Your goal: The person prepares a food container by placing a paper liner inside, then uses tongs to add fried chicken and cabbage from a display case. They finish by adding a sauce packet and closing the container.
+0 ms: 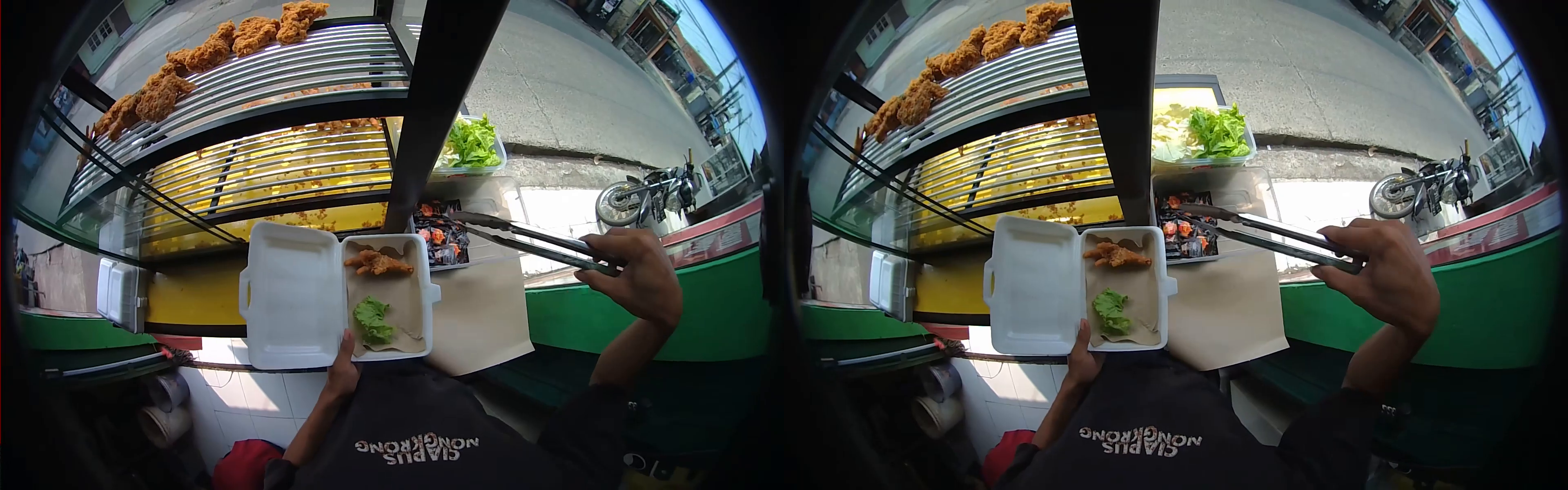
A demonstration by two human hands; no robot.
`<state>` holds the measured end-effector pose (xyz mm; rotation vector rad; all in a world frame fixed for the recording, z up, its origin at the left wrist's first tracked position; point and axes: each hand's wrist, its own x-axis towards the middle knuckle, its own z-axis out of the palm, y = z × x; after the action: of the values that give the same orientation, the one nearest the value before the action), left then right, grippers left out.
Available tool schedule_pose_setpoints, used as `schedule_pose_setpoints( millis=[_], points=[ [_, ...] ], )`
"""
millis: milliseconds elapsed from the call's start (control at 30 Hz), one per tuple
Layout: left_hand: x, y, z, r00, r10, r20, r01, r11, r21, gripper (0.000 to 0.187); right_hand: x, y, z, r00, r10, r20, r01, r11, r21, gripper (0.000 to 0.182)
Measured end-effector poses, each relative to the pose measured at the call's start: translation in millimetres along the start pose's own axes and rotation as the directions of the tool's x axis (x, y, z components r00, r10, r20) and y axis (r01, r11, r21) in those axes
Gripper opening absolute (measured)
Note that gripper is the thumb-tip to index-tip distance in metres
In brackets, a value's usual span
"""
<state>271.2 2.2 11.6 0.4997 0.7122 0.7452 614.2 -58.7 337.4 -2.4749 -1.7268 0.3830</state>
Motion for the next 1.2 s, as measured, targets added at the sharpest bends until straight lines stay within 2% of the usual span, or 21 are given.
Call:
schedule_pose_setpoints(
  millis=[67, 133, 200, 233, 267, 367, 400, 433, 533, 567, 633, 667, 733, 767, 800, 833, 967, 1033, 1067, 1133, 1200],
  points=[
    [-2.2, 9.5, 12.6, 0.990, -0.059, -0.127, 0.053, 0.997, -0.052, 0.061, 19.0, 5.3, -5.0, 0.989, 0.089, -0.117, -0.104, 0.986, -0.128, 0.037],
    [-0.2, 3.2, 1.5, 0.992, -0.024, -0.128, 0.034, 0.996, 0.078, 0.061, 42.4, 29.5, 10.6, 0.956, 0.012, -0.291, -0.075, 0.976, -0.205, 0.040],
    [0.8, -0.8, -5.3, 1.000, 0.013, -0.008, -0.013, 1.000, -0.006, 0.060, 66.4, 27.3, 13.2, 0.967, 0.074, -0.245, -0.142, 0.950, -0.277, 0.043],
    [3.3, -3.5, -11.7, 0.997, 0.076, -0.003, -0.074, 0.979, 0.189, 0.060, 81.5, 31.1, 16.7, 0.978, 0.139, -0.157, -0.175, 0.952, -0.250, 0.045],
    [3.9, -4.9, -14.5, 0.997, 0.077, 0.007, -0.077, 0.978, 0.193, 0.060, 95.8, 33.9, 24.5, 0.976, 0.144, -0.166, -0.182, 0.952, -0.247, 0.045],
    [-1.1, 0.5, -7.3, 0.999, 0.017, -0.048, -0.014, 0.999, 0.047, 0.060, 118.4, 43.6, 46.9, 0.978, 0.200, -0.052, -0.207, 0.952, -0.224, 0.045],
    [-5.4, 6.3, -2.7, 0.992, 0.122, 0.034, -0.125, 0.890, 0.438, 0.046, 121.2, 46.0, 51.3, 0.984, 0.170, -0.055, -0.178, 0.953, -0.244, 0.043],
    [-8.2, 10.7, 0.4, 0.971, 0.188, 0.148, -0.235, 0.625, 0.744, 0.045, 124.1, 46.1, 52.9, 0.989, 0.135, -0.058, -0.146, 0.953, -0.265, 0.041],
    [-12.2, 15.8, 5.0, 0.963, 0.203, 0.176, -0.254, 0.476, 0.842, 0.041, 118.3, 44.7, 42.6, 0.977, 0.211, -0.044, -0.215, 0.947, -0.237, 0.036],
    [-11.9, 13.8, 3.5, 0.964, 0.197, 0.178, -0.252, 0.475, 0.843, 0.041, 116.8, 47.5, 43.1, 0.979, 0.194, -0.062, -0.204, 0.949, -0.241, 0.034],
    [-5.3, 3.7, -3.4, 0.988, 0.124, 0.087, -0.151, 0.835, 0.530, 0.043, 112.8, 50.6, 39.6, 0.976, 0.211, -0.057, -0.218, 0.952, -0.215, 0.034],
    [-2.5, -0.7, -11.7, 0.988, 0.124, 0.090, -0.153, 0.834, 0.529, 0.043, 111.9, 52.2, 37.6, 0.975, 0.217, -0.052, -0.223, 0.956, -0.191, 0.034],
    [-1.3, -3.0, -23.8, 0.918, 0.292, 0.268, -0.370, 0.390, 0.843, 0.064, 105.4, 58.9, 37.1, 0.980, 0.152, -0.127, -0.172, 0.972, -0.161, 0.033],
    [-0.1, -7.4, -25.6, 0.918, 0.292, 0.268, -0.370, 0.390, 0.843, 0.064, 101.1, 58.5, 33.1, 0.980, 0.149, -0.130, -0.167, 0.976, -0.138, 0.032],
    [3.1, -8.0, -19.5, 0.973, 0.198, 0.117, -0.229, 0.778, 0.586, 0.062, 97.8, 59.6, 31.1, 0.980, 0.147, -0.132, -0.162, 0.980, -0.115, 0.032],
    [6.8, -8.2, -14.3, 0.999, 0.041, 0.023, -0.045, 0.982, 0.183, 0.060, 95.4, 67.7, 33.4, 0.977, 0.092, -0.193, -0.106, 0.992, -0.066, 0.032],
    [6.3, 0.2, 0.1, 0.996, 0.078, 0.044, -0.088, 0.950, 0.301, 0.054, 80.1, 61.4, 20.0, 0.984, 0.100, -0.150, -0.112, 0.991, -0.071, 0.033],
    [5.9, 2.1, 4.9, 0.996, 0.005, 0.091, -0.021, 0.985, 0.174, 0.050, 65.3, 60.3, 13.5, 0.982, 0.108, -0.152, -0.097, 0.992, 0.077, 0.035],
    [7.2, 0.9, 2.5, 0.988, 0.010, 0.153, -0.046, 0.971, 0.234, 0.047, 56.7, 62.5, 10.6, 0.984, 0.143, -0.102, -0.121, 0.972, 0.200, 0.036],
    [4.8, 16.0, 23.2, 0.990, -0.134, 0.041, 0.129, 0.985, 0.118, 0.054, 34.4, 57.0, 5.4, 0.991, 0.105, -0.078, -0.075, 0.943, 0.323, 0.032],
    [10.8, -7.4, -0.7, 0.997, -0.078, 0.012, 0.073, 0.968, 0.240, 0.058, 11.5, 47.9, -0.2, 0.999, 0.053, 0.003, -0.050, 0.931, 0.363, 0.031]
  ],
)
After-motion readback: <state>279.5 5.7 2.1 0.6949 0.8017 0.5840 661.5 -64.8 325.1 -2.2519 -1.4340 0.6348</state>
